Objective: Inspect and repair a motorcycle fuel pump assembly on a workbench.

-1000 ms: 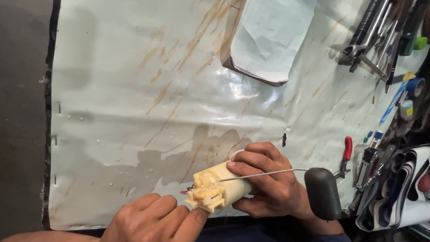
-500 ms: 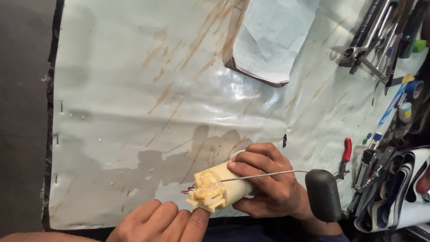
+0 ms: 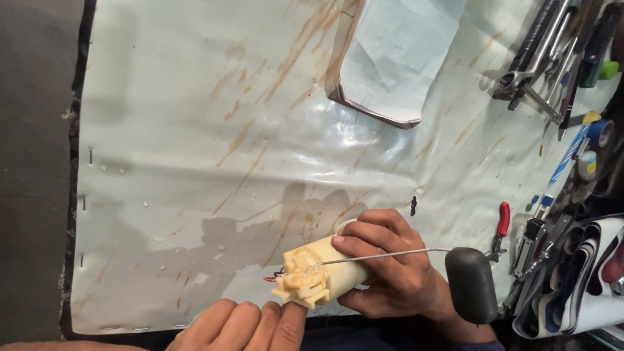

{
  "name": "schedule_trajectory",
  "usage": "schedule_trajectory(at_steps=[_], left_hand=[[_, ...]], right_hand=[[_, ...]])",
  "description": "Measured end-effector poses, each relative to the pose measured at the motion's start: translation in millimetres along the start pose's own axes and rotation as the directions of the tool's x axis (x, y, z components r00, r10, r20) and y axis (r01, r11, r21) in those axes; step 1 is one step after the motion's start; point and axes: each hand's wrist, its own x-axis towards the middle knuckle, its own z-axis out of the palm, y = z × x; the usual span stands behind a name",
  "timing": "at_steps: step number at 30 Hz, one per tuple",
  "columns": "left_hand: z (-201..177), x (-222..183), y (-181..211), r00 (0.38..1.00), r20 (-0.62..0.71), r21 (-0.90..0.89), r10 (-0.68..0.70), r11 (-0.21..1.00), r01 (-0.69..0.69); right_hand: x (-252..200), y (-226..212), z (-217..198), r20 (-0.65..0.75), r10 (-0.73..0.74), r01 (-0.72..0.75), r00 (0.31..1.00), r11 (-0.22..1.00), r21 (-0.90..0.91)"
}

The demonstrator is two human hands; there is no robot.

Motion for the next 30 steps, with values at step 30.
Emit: schedule_trajectory(at_steps=[30], left_hand=[[-15.9,11.6,-8.1,0.967,0.025,-0.062,-0.254,0.965,0.255]], right_hand=[[11.5,-20.6,18.1,0.015,0.046,-0.044,0.999,0.992,-0.12]])
